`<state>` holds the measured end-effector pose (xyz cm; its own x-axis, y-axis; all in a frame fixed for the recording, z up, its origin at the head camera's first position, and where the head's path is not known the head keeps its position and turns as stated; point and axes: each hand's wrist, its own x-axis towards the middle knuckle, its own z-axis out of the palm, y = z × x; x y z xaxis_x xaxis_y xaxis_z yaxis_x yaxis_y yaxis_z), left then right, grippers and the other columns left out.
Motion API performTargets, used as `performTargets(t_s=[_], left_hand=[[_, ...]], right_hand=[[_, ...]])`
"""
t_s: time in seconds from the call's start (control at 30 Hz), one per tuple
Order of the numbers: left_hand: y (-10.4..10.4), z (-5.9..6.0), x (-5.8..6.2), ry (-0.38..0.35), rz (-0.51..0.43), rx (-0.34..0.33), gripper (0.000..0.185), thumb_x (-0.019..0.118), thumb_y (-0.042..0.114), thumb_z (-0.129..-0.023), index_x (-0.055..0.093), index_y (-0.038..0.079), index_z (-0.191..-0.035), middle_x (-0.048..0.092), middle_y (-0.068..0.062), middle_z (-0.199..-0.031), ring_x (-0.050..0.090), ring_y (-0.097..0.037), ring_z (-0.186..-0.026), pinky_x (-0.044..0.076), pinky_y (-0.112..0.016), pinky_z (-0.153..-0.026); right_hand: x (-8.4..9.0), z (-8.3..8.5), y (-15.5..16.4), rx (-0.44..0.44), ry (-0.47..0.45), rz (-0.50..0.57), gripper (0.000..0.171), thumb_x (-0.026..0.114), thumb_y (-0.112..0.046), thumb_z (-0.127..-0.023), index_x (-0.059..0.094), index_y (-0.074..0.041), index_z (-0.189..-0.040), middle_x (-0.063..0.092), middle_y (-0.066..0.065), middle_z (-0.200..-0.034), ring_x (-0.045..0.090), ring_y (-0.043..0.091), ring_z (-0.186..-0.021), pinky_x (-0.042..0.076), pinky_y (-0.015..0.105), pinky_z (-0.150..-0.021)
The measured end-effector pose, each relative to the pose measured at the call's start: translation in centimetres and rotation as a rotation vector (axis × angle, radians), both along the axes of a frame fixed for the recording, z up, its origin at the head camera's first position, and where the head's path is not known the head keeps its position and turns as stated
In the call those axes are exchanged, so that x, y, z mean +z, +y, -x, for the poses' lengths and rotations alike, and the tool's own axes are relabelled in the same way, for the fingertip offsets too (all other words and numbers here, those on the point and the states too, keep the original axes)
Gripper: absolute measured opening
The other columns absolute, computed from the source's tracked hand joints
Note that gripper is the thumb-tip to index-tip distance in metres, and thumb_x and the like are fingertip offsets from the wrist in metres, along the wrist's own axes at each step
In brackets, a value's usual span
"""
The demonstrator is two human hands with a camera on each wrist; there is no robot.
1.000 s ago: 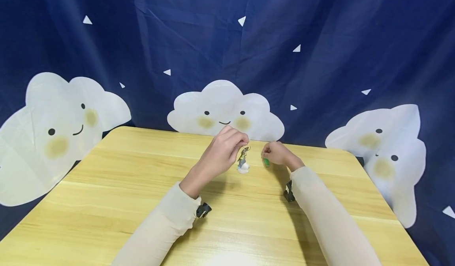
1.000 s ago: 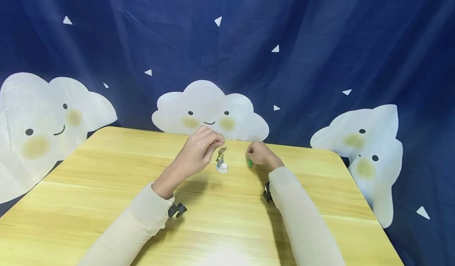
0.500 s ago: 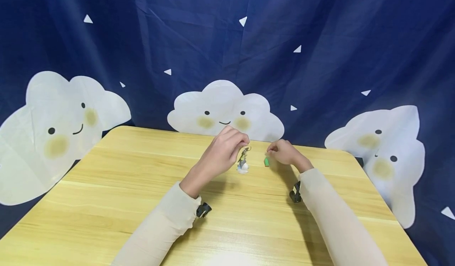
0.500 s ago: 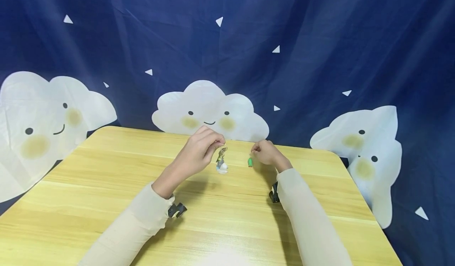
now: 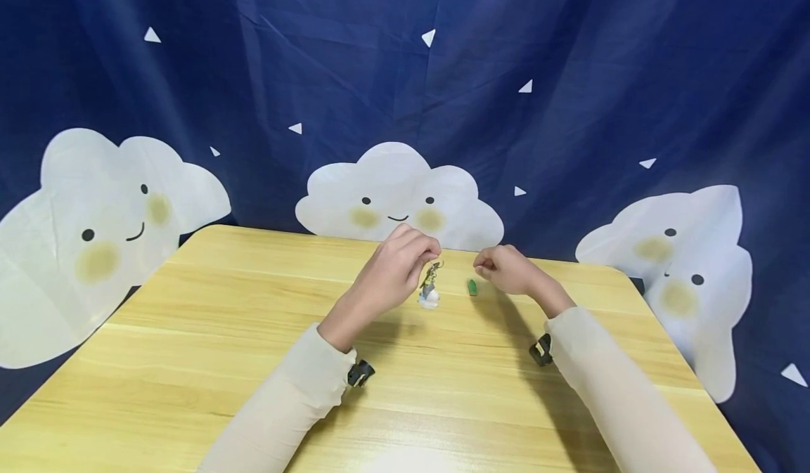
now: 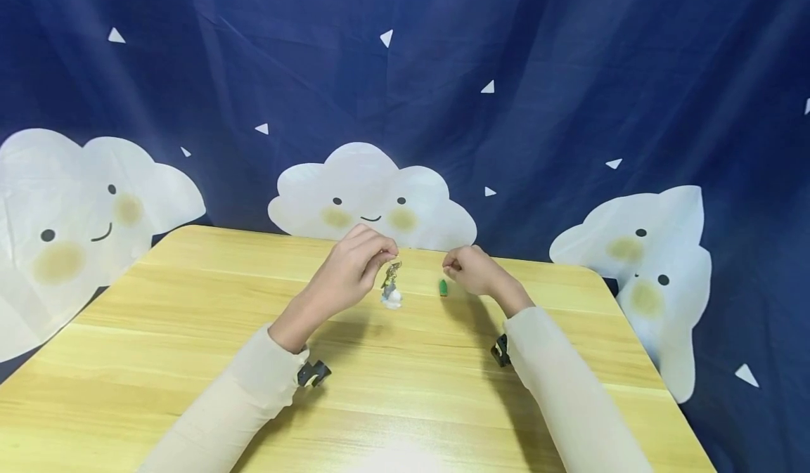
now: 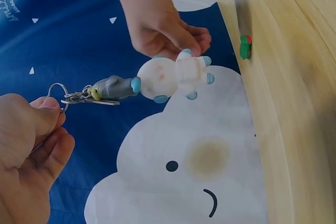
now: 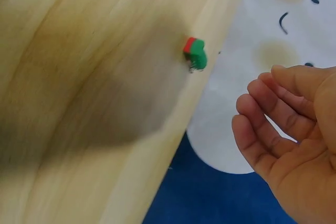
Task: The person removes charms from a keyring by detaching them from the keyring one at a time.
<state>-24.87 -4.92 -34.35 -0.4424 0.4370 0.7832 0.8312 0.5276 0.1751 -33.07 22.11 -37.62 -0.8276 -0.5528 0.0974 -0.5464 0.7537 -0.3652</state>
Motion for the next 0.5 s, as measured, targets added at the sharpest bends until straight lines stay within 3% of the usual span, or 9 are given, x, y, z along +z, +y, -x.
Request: performTargets(t_s=[0.33, 0.5], left_hand=[[0.0, 0.0, 0.0, -0.012, -0.001, -0.007, 0.007, 0.064, 0.006, -0.099, 0.067, 0.007, -0.093, 0.068, -0.001, -0.092, 0.056, -0.02, -0.09, 0.05, -0.028, -0.079], [0.1, 0.0, 0.0, -0.015, 0.006, -0.004, 0.006, 0.065, 0.005, -0.099, 0.067, 0.008, -0.094, 0.068, -0.001, -0.093, 0.056, -0.02, -0.091, 0.05, -0.028, -0.079]], right_hand=[[1.3, -2.7, -1.6, 0.102, 0.132, 0.045, 0.013, 0.065, -0.003, -0.097, 0.074, 0.002, -0.106, 0.075, 0.007, -0.093, 0.071, 0.018, -0.084, 0.059, 0.04, -0.078], [1.7, -4.1, -2.6, 0.145, 0.182, 0.089, 0.011, 0.066, -0.004, -0.098, 0.073, 0.0, -0.105, 0.07, 0.001, -0.081, 0.063, 0.008, -0.07, 0.056, 0.036, -0.072]])
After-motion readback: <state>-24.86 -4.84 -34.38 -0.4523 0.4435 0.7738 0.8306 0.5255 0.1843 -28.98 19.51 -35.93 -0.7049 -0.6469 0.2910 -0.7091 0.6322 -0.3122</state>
